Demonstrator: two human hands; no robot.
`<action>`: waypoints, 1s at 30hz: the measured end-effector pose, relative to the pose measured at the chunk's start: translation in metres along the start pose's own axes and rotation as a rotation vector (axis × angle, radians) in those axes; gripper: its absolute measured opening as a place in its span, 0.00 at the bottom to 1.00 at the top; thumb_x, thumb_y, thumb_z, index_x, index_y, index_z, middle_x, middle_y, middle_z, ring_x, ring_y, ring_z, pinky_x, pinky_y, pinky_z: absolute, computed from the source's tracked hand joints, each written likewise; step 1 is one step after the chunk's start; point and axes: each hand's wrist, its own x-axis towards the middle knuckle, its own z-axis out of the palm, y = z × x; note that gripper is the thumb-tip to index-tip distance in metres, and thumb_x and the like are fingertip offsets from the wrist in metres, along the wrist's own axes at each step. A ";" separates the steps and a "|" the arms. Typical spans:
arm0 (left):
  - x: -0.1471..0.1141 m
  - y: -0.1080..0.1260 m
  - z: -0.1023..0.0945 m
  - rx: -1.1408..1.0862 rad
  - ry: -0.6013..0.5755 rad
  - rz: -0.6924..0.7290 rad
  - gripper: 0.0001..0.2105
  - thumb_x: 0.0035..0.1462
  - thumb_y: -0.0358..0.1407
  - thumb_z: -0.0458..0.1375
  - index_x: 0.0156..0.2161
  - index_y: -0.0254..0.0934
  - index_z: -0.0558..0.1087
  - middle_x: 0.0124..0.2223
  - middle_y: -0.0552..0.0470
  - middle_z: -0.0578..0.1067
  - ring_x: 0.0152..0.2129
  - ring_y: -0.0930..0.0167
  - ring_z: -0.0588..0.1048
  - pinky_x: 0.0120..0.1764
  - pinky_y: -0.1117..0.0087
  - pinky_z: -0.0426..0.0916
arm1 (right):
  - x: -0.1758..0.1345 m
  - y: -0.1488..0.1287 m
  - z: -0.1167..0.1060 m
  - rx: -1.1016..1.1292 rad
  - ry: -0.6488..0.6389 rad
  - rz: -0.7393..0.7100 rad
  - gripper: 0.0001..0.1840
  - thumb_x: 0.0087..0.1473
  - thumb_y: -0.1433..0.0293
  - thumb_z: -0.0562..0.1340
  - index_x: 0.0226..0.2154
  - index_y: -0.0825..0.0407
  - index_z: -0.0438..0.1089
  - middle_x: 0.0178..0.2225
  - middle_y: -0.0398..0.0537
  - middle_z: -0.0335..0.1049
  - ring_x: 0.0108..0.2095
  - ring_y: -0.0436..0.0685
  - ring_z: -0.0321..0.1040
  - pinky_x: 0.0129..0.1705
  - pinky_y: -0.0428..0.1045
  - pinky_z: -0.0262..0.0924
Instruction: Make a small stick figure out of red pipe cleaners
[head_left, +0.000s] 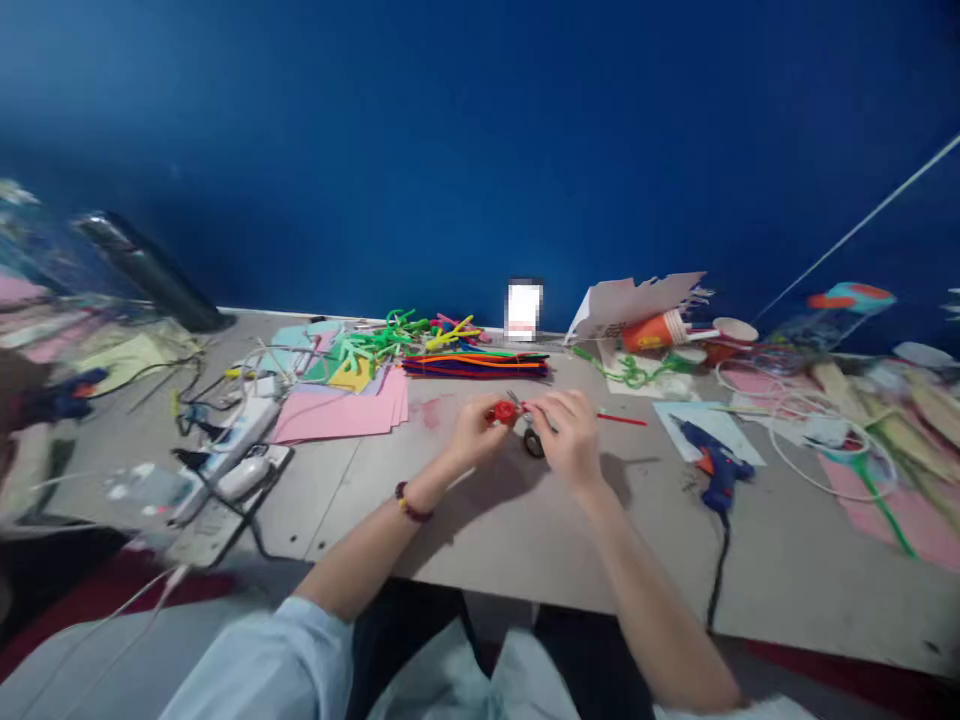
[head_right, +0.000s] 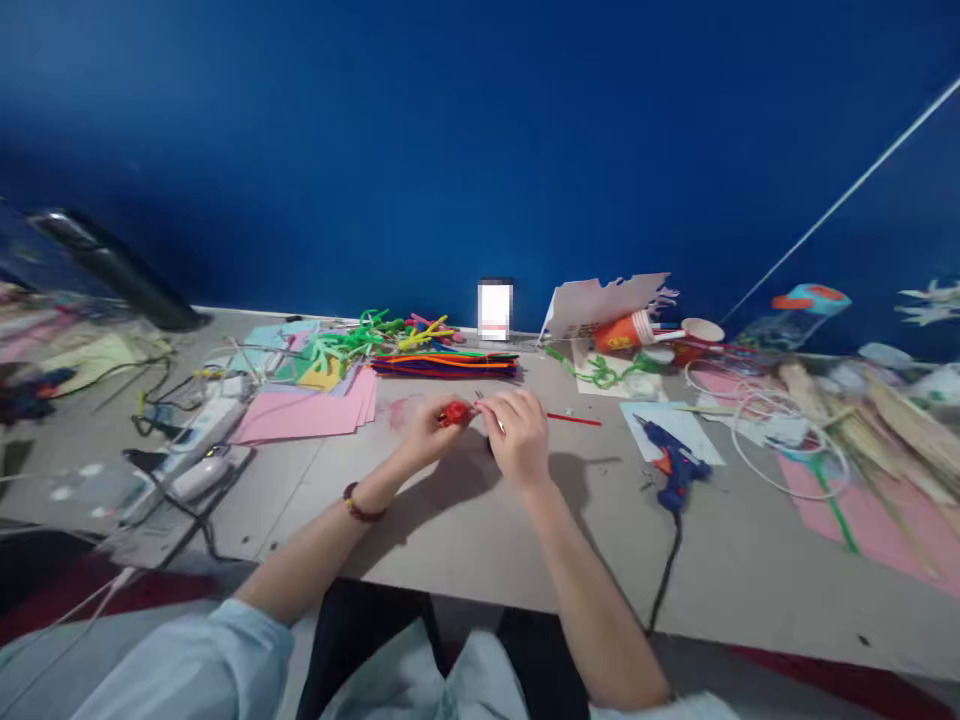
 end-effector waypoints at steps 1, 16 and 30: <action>0.001 -0.002 0.000 -0.019 0.045 -0.041 0.07 0.49 0.35 0.57 0.24 0.33 0.72 0.23 0.52 0.72 0.22 0.74 0.67 0.29 0.73 0.60 | 0.000 0.000 0.001 0.027 -0.009 -0.001 0.06 0.58 0.72 0.58 0.32 0.51 0.72 0.31 0.47 0.74 0.34 0.56 0.65 0.40 0.53 0.60; 0.006 0.002 -0.003 -0.762 0.000 -0.470 0.12 0.44 0.40 0.65 0.26 0.33 0.71 0.22 0.54 0.70 0.22 0.75 0.68 0.33 0.71 0.65 | -0.001 0.011 0.003 0.035 -0.173 0.146 0.10 0.58 0.69 0.56 0.32 0.49 0.73 0.33 0.48 0.74 0.37 0.58 0.64 0.42 0.54 0.56; 0.012 -0.004 -0.012 -0.811 0.039 -0.483 0.10 0.46 0.40 0.59 0.30 0.34 0.73 0.32 0.49 0.74 0.30 0.69 0.73 0.35 0.69 0.65 | 0.000 0.010 0.001 0.051 -0.144 0.208 0.10 0.59 0.67 0.55 0.31 0.50 0.71 0.33 0.48 0.72 0.37 0.58 0.65 0.42 0.53 0.56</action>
